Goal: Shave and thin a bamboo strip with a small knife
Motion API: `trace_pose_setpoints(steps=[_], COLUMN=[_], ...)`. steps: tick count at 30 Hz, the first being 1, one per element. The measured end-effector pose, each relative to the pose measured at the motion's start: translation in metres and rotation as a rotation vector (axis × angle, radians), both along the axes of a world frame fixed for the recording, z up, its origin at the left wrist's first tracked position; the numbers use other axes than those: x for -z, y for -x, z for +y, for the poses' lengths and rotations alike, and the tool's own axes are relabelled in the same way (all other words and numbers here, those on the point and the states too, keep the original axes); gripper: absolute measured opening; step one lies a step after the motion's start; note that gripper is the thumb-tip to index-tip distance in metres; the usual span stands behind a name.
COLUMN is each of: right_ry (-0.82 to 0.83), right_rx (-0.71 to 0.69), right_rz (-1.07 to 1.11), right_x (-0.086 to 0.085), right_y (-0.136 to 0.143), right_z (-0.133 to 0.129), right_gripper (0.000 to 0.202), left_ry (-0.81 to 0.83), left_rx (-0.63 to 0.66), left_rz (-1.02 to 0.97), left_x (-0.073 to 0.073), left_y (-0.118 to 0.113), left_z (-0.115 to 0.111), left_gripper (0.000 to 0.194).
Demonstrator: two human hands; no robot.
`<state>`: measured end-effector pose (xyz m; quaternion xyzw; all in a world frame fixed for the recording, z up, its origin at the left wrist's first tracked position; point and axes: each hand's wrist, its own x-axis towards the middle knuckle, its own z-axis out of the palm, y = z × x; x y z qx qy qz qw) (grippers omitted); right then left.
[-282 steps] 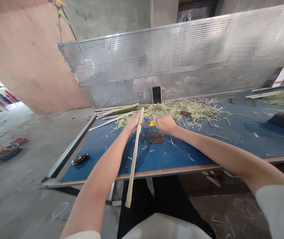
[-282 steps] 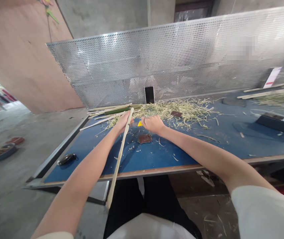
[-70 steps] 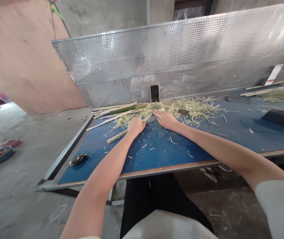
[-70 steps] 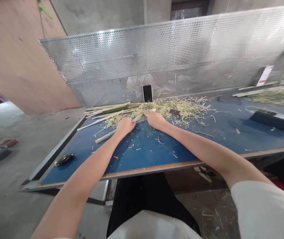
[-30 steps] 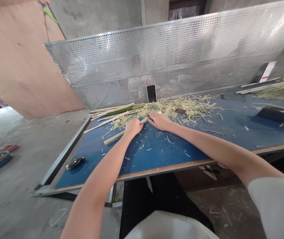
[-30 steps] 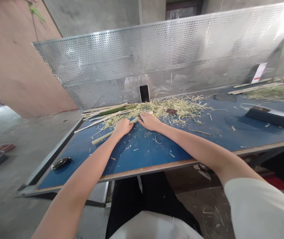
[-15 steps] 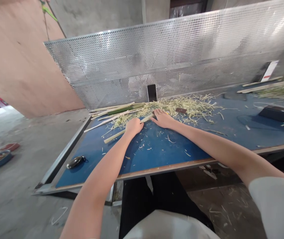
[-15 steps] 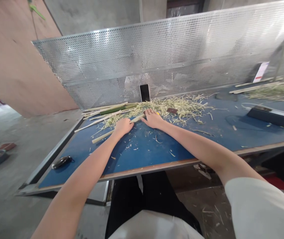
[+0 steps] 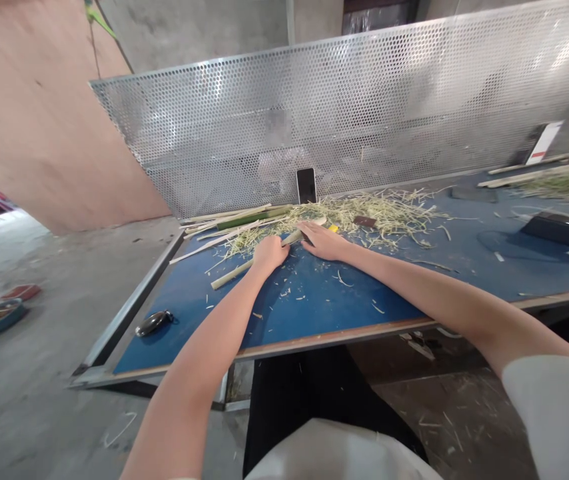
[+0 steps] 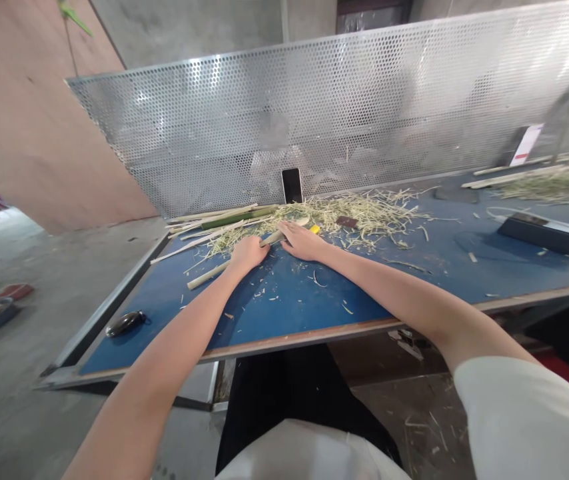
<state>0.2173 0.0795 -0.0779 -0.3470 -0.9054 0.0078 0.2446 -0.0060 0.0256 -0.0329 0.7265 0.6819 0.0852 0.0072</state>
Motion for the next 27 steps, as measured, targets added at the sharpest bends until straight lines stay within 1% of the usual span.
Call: trace_pose_setpoints(steps=[5, 8, 11, 15, 18, 21, 23, 27], right_ry=[-0.014, -0.024, 0.013, 0.068, 0.070, 0.059, 0.056, 0.014], right_rx=[-0.004, 0.012, 0.039, 0.063, 0.066, 0.054, 0.061, 0.085], right_rz=[-0.006, 0.002, -0.007, -0.023, 0.007, 0.034, 0.035, 0.027], right_x=[0.007, 0.012, 0.015, 0.012, 0.007, 0.003, 0.004, 0.007], right_y=[-0.004, -0.004, -0.004, -0.003, -0.003, -0.003, -0.002, -0.002], right_z=[0.008, 0.015, 0.018, 0.015, 0.008, 0.004, 0.004, 0.006], right_gripper=[0.063, 0.064, 0.069, 0.071, 0.071, 0.062, 0.058, 0.057], left_ry=[0.005, 0.008, 0.005, -0.002, 0.003, 0.009, 0.005, -0.008], left_rx=[-0.005, -0.008, -0.001, 0.000, -0.003, -0.006, -0.005, -0.002], left_rz=[-0.007, -0.008, 0.000, 0.008, 0.007, 0.004, 0.005, 0.008], left_x=[0.001, 0.002, 0.002, 0.003, 0.002, 0.003, 0.003, 0.004], left_y=[0.000, 0.000, 0.000, 0.001, 0.001, 0.001, 0.001, 0.001], left_z=[0.001, 0.001, 0.002, 0.003, 0.003, 0.003, 0.003, 0.004], left_gripper=[0.036, 0.037, 0.035, 0.035, 0.036, 0.036, 0.036, 0.034])
